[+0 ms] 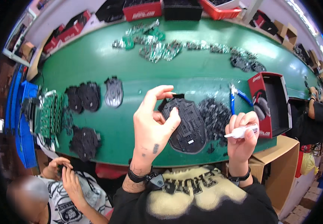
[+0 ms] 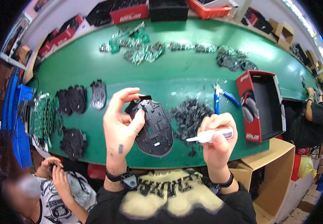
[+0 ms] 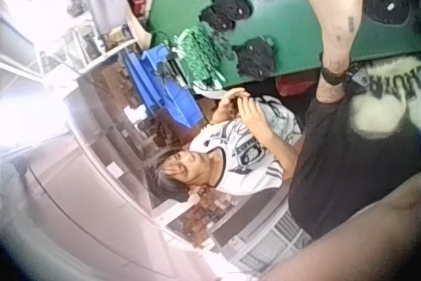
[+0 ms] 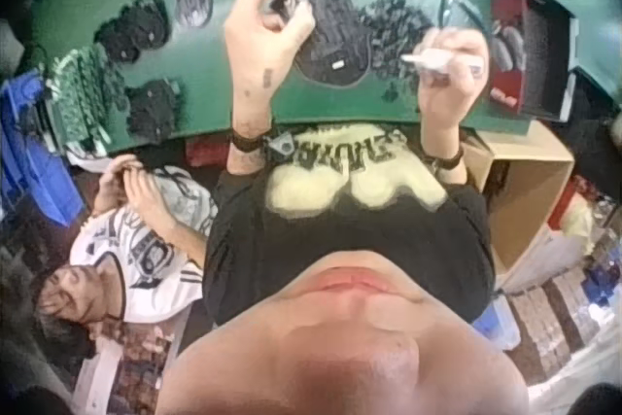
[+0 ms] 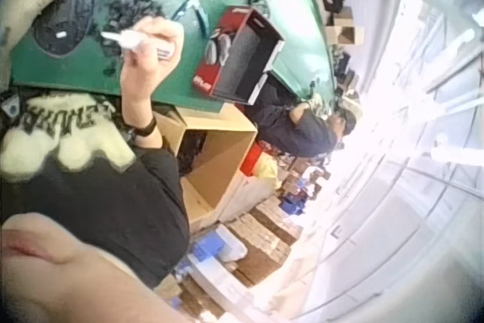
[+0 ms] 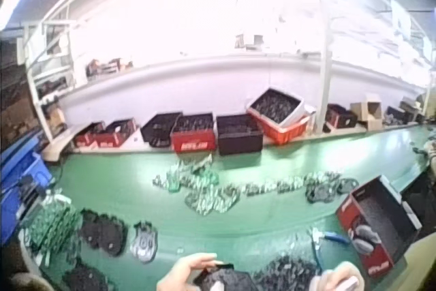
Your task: The person applies glue from a small bottle to the interior of black plastic mouse casings. They then pick up small black rubber feet and press them onto the glued areas. The person handles the casings one at a time, placing them on a green workbench alongside circuit boards and other components.
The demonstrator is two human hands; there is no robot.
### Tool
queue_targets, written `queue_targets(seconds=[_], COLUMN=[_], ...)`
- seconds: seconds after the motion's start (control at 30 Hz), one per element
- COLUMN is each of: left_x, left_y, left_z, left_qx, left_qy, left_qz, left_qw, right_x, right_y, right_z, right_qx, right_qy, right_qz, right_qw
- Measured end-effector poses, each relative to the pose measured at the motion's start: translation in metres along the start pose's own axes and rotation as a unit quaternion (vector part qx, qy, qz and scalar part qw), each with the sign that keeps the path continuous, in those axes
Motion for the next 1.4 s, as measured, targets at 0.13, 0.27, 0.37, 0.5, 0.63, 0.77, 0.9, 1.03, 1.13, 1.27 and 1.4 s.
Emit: queue_targets(seconds=[0.13,0.27,0.37,0.5,0.63,0.77,0.9,1.03,1.13,1.27,1.4], left_x=[-0.031,-0.066,-0.111,-0.164,-0.18,-0.187,-0.199,-0.201,-0.191,-0.146,-0.013], left_y=[-0.06,-0.141,-0.186,-0.22,-0.223,-0.213,-0.209,-0.204,-0.195,-0.175,-0.134], left_z=[-0.025,-0.089,-0.111,-0.13,-0.121,-0.104,-0.095,-0.092,-0.089,-0.079,-0.007], left_qx=[-0.061,-0.084,-0.031,-0.028,-0.153,-0.136,-0.101,-0.114,-0.147,-0.19,-0.147], left_qy=[-0.006,-0.027,-0.05,-0.058,-0.16,-0.238,-0.309,-0.343,-0.312,-0.364,-0.423], left_qz=[-0.046,-0.03,-0.038,-0.009,0.052,0.063,0.054,0.029,0.0,-0.065,-0.035], left_qw=[0.997,0.996,0.998,0.998,0.974,0.96,0.944,0.932,0.939,0.909,0.893], right_x=[0.041,0.08,0.107,0.127,0.14,0.147,0.148,0.145,0.144,0.154,0.148], right_y=[0.0,0.01,0.019,0.024,0.025,0.023,0.02,0.018,0.021,0.024,0.024], right_z=[-0.011,-0.022,-0.037,-0.053,-0.055,-0.056,-0.056,-0.056,-0.054,-0.05,-0.047], right_qx=[0.013,0.05,0.08,0.105,0.112,0.114,0.109,0.106,0.093,0.073,0.058], right_qy=[-0.065,-0.018,0.013,0.023,0.018,0.023,0.01,0.01,0.004,-0.032,-0.048], right_qz=[0.064,0.119,0.14,0.166,0.139,0.131,0.119,0.116,0.132,0.095,0.073], right_qw=[0.996,0.992,0.987,0.98,0.984,0.984,0.987,0.988,0.987,0.992,0.994])
Point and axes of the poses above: each hand's wrist, its own y-axis away from the middle knuckle, its own x-axis out of the back of the hand, z = x × y, the point moved 3 cm from there along -y, towards the middle knuckle
